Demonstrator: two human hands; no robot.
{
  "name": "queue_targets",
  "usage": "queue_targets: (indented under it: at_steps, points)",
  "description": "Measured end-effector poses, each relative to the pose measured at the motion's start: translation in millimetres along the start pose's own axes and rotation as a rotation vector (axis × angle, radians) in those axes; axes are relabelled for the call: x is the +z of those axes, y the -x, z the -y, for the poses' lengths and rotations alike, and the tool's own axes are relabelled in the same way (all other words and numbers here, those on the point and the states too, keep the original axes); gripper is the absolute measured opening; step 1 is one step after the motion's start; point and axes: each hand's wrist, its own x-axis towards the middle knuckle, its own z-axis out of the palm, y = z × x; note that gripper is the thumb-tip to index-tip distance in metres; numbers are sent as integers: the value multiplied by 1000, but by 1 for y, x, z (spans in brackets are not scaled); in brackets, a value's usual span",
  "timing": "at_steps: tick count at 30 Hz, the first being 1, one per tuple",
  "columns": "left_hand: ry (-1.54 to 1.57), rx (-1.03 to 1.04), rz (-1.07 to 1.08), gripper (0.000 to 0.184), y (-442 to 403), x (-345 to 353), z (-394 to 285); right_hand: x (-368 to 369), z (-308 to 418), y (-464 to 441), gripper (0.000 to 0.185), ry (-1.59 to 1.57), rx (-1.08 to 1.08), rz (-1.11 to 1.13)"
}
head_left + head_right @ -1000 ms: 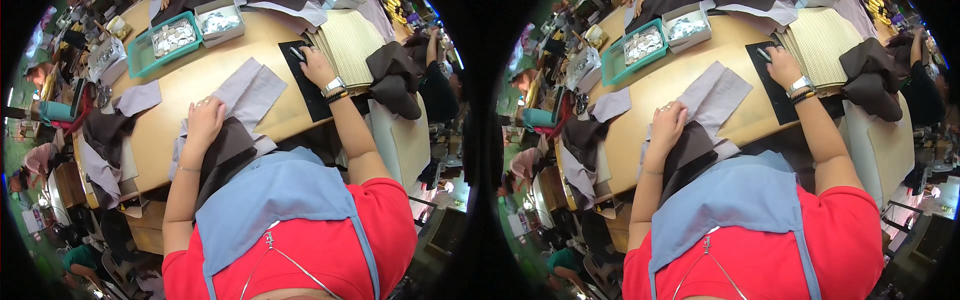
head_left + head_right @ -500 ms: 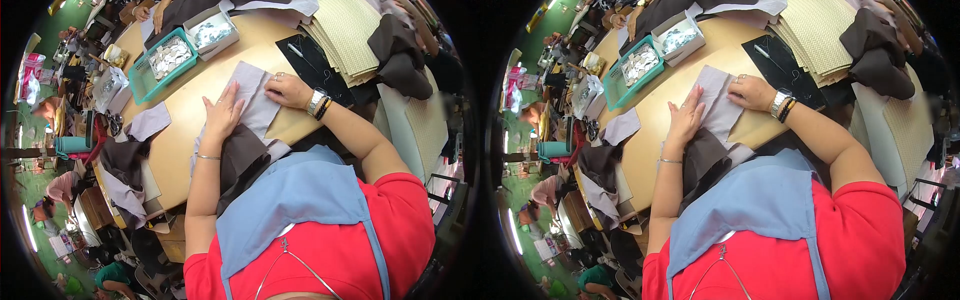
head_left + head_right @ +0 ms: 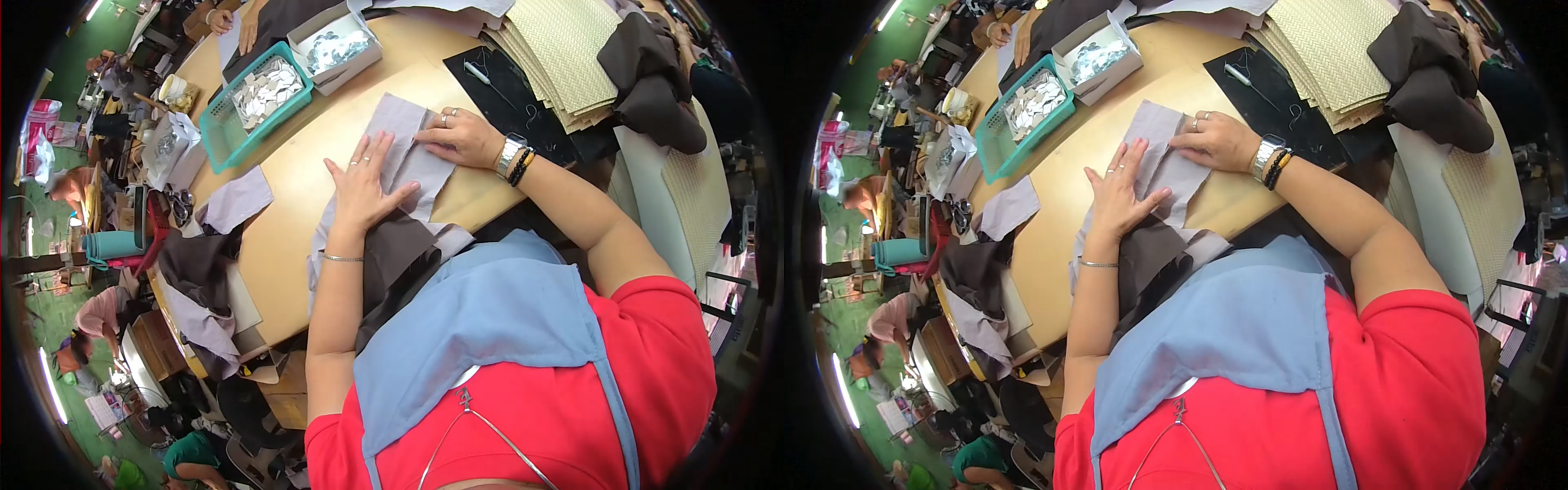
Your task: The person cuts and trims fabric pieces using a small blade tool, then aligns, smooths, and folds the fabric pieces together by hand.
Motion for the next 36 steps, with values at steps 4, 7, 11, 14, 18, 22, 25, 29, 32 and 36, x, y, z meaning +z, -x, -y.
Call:
queue_targets:
  at_steps: [4, 7, 11, 14, 18, 22, 25, 29, 32, 36]
  points:
    - [9, -22, 2, 95, 0, 0, -1, 1, 0, 0, 23, -22, 12, -8]
    - [20, -28, 5, 97, -1, 0, -2, 1, 0, 1, 21, -35, 14, -18]
    - [32, -40, 9, 99, 0, -1, -3, 4, -2, 1, 22, -23, 3, -47]
    - [42, -46, 12, 100, 0, -1, -3, 4, -2, 1, 22, -25, 10, -32]
    - [38, -41, 1, 99, 0, -1, -4, 0, 0, 0, 23, -3, 12, 24]
    - [-24, 16, 8, 89, 0, -3, -6, -2, 4, -4, 26, 77, 33, 44]
    - [-87, 81, 5, 83, 0, -4, -8, -6, 10, -6, 29, 127, 110, 46]
    - [-93, 135, -1, 79, -3, -1, -9, -4, 9, -5, 29, 161, 131, 42]
    - [-61, 112, 8, 79, -5, 1, -10, -4, 10, -5, 30, 192, 182, 39]
    - [-44, 77, 37, 79, -8, 1, -12, -2, 9, -5, 33, 263, 293, 18]
